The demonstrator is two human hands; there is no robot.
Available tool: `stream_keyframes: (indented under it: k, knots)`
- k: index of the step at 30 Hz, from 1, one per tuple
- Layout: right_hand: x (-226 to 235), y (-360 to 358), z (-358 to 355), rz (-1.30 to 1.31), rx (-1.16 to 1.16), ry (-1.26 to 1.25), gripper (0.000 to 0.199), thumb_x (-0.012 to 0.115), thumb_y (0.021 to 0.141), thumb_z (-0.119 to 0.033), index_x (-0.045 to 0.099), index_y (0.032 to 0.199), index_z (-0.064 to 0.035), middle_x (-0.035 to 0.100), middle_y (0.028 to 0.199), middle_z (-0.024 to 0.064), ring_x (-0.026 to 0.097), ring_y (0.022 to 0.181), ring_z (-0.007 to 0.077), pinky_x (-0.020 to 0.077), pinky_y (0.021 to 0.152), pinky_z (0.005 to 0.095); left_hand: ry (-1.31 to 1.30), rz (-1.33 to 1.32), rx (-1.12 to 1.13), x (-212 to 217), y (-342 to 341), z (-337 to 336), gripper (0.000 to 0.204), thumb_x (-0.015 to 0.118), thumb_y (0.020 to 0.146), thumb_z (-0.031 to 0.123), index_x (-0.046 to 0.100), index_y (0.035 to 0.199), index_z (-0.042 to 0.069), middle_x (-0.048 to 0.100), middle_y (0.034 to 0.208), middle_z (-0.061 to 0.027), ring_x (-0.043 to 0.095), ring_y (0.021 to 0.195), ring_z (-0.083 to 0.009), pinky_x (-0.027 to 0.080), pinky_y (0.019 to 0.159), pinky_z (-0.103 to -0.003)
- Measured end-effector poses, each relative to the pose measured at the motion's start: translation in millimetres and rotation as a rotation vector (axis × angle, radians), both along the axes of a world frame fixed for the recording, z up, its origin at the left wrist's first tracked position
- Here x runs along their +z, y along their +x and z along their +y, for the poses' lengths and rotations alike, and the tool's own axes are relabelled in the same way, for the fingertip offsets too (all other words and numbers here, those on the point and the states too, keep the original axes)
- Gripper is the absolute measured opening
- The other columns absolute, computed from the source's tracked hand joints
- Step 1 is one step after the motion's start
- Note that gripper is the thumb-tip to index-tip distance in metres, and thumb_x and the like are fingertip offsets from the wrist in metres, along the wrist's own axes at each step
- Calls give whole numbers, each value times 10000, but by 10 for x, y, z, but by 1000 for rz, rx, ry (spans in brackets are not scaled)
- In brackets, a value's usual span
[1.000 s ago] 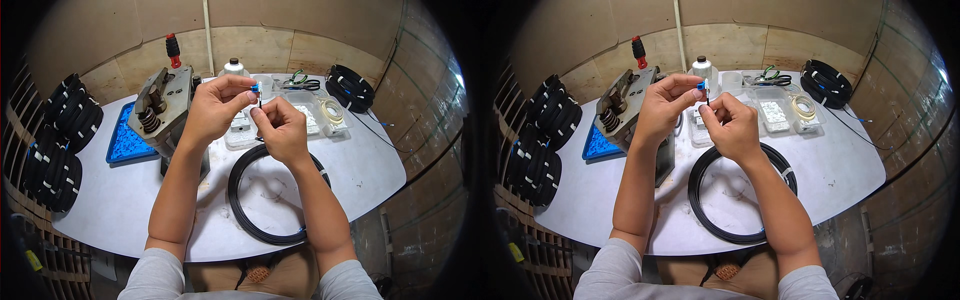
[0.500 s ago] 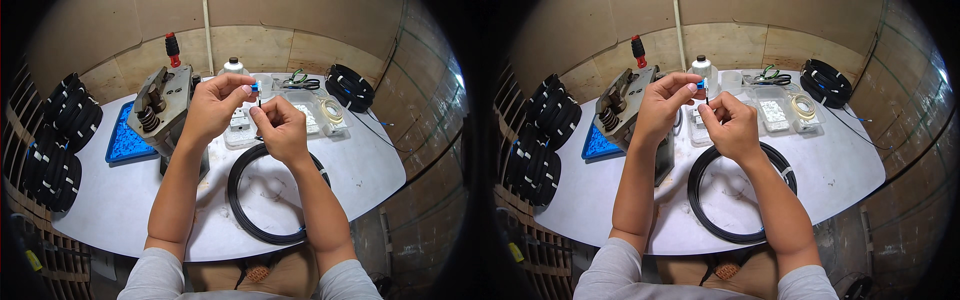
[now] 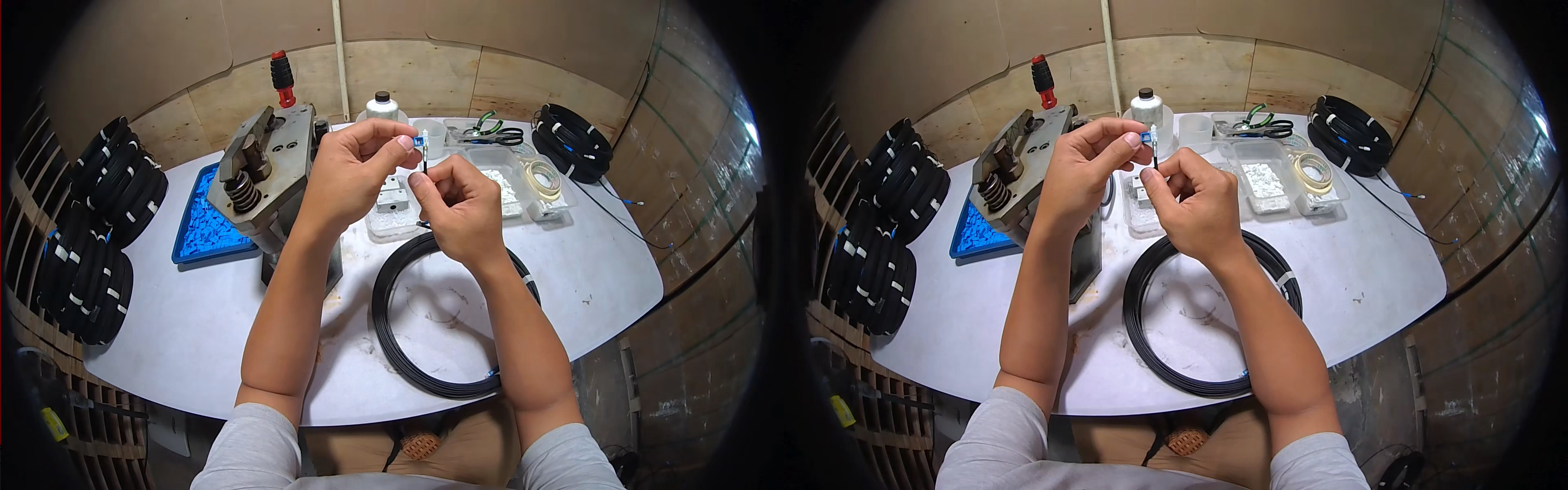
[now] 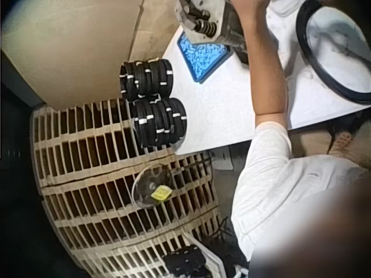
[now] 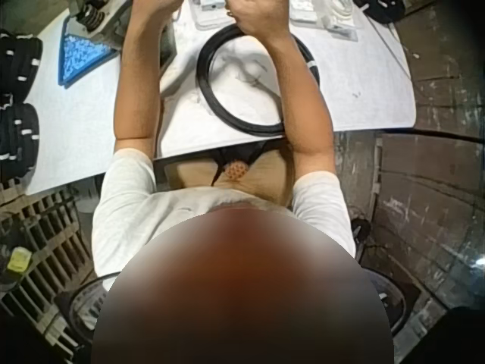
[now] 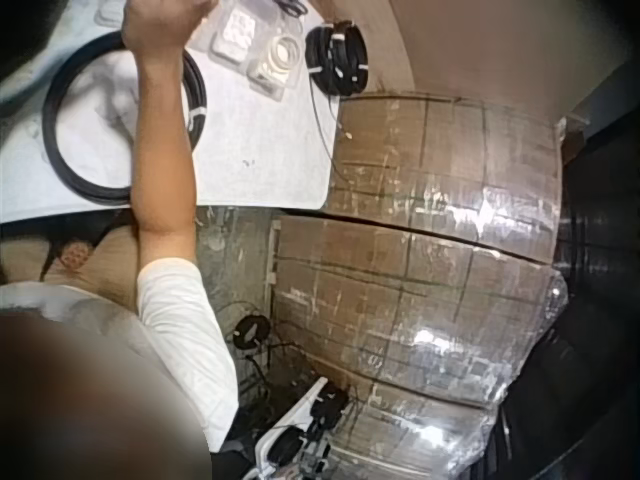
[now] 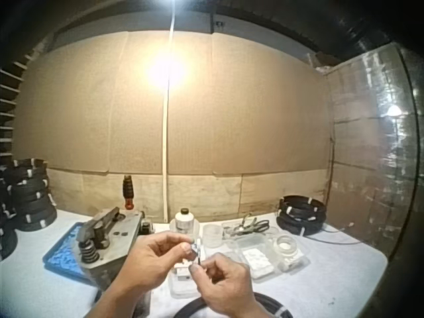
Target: The recorder is crimping a connector onto a thin wire cable at a workbench.
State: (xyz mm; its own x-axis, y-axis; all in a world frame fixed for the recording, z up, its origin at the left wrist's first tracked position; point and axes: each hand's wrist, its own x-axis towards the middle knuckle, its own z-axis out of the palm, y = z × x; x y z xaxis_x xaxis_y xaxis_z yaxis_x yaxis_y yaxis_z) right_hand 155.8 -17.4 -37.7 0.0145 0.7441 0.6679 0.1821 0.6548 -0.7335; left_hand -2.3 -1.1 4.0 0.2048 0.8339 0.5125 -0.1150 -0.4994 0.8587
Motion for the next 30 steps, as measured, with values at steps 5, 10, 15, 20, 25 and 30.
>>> stream_keyframes:
  k: [5,10,15,20,25,30]
  knots:
    - [-1,-1,0,5,1,-8,169,708,835,-107,595,726,-46,545,513,-16,458,466,29,348,440,223,-1,29,10,-3,-8,9,204,619,928,155,675,1056,7,706,855,-64,647,819,-106,485,755,-259]
    - [2,2,-4,3,2,-5,157,709,834,-106,604,735,-45,555,519,-12,466,467,31,352,440,223,13,30,-9,-11,-15,19,203,608,931,150,674,1060,7,707,869,-58,650,828,-106,485,754,-257]
    - [-10,-5,2,2,-2,6,165,711,831,-105,599,727,-44,555,518,-9,470,466,35,354,439,223,4,-3,-14,-16,-12,20,192,616,925,142,680,1047,9,706,870,-62,654,831,-113,490,753,-260]
    - [-6,-13,-1,-12,-9,8,172,715,827,-102,593,720,-45,553,516,-5,473,464,36,355,437,225,-2,-3,1,-12,-14,27,221,638,912,137,661,1090,8,701,894,-77,658,834,-129,498,755,-269]
    - [-9,-14,-5,-12,16,14,164,721,820,-97,600,723,-45,552,515,-8,466,460,35,350,435,223,-122,-232,-62,-3,-16,20,311,643,907,113,597,1198,13,682,985,-97,653,881,-165,511,791,-299]
    - [-9,-7,-16,-54,59,25,158,728,818,-103,617,725,-40,558,515,-5,456,455,35,344,434,223,-208,-356,-214,-23,-62,73,296,628,912,95,601,1190,-1,682,998,-104,659,906,-188,518,815,-310]
